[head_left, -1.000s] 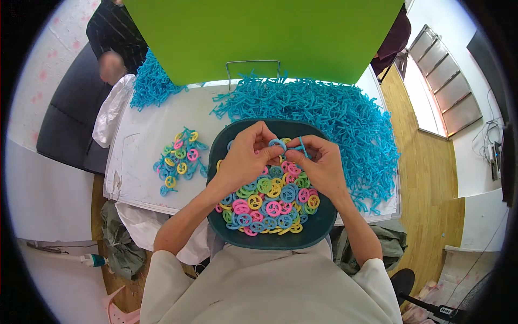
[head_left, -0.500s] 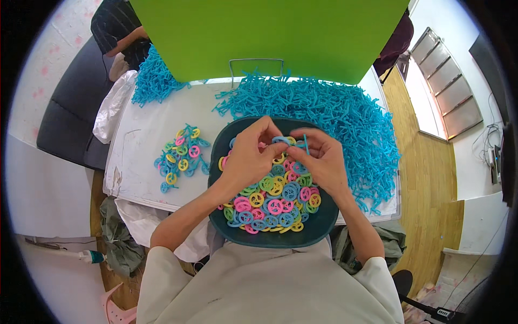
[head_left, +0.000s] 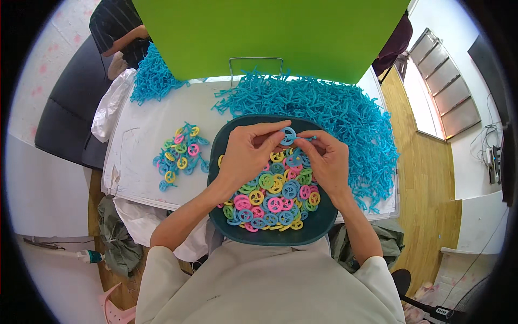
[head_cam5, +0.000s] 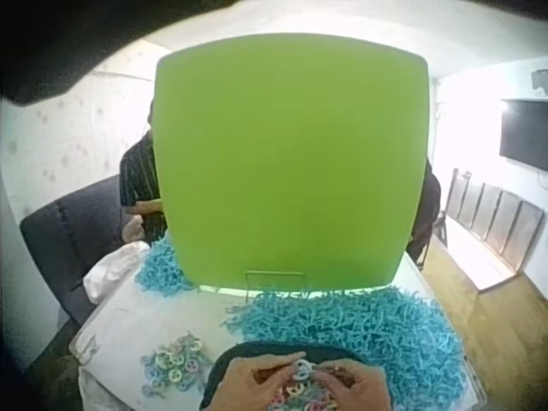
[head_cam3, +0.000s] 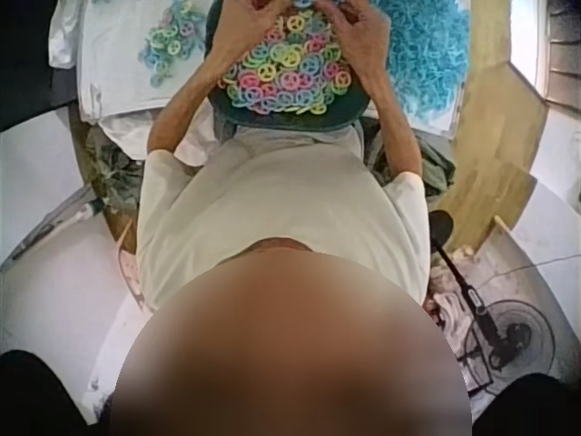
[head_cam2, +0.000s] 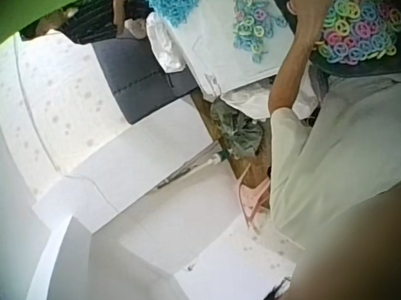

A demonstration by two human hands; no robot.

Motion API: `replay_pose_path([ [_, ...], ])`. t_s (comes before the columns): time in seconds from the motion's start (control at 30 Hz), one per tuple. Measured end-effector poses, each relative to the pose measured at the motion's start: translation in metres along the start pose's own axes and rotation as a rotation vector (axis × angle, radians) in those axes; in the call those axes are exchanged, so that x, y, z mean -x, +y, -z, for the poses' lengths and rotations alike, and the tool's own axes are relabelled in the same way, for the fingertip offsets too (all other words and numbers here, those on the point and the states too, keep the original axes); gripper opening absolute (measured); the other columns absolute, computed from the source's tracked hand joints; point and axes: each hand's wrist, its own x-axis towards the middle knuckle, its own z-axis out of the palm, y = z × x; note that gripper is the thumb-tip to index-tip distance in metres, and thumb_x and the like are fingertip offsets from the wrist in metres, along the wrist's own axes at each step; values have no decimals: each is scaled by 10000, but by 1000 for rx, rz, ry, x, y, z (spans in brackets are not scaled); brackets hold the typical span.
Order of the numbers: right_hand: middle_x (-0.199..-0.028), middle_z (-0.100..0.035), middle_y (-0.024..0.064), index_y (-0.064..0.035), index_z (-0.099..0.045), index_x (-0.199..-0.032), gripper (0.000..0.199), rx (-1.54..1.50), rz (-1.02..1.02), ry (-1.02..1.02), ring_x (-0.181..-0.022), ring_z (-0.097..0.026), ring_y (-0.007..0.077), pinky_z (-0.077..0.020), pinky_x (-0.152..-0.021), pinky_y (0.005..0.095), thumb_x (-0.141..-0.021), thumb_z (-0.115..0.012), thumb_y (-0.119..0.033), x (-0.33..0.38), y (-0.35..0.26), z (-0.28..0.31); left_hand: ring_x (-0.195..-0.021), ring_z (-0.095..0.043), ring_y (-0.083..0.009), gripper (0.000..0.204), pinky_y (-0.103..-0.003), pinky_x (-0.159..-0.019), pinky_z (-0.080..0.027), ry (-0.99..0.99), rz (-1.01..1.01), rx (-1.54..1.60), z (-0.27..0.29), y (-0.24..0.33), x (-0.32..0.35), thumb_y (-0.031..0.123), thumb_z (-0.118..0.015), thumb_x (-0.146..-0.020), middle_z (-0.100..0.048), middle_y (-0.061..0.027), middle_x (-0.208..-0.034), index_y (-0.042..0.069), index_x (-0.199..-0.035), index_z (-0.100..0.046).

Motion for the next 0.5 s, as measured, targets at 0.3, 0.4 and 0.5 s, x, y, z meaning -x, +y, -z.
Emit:
replay_pose_path([
  [0.3,-762,-707,58,-2,-701,-952,148,-9,-9,8,-676,-631,53,-463,-563,192,-847,-702,-106,2,2,-4,-791,-684,-142,235,-234,-652,-537,-16,28,-160,3,-5,-2,60,-568,-924,-696,-109,-965,32,-1136,-665],
  [0.4,-755,-707,58,-5,-704,-952,151,44,32,12,-679,-633,54,-466,-568,192,-846,-704,-113,2,4,-4,-816,-669,-132,246,-242,-709,-561,-49,33,-275,4,-2,-4,61,-559,-931,-685,-108,-997,17,-1156,-649],
  [0.5,-755,-707,55,1,-706,-944,152,77,26,4,-674,-629,51,-463,-566,187,-849,-703,-118,3,0,-5,-820,-671,-136,250,-241,-712,-563,-69,88,-255,5,-3,-5,69,-568,-929,-684,-117,-994,2,-1158,-643],
])
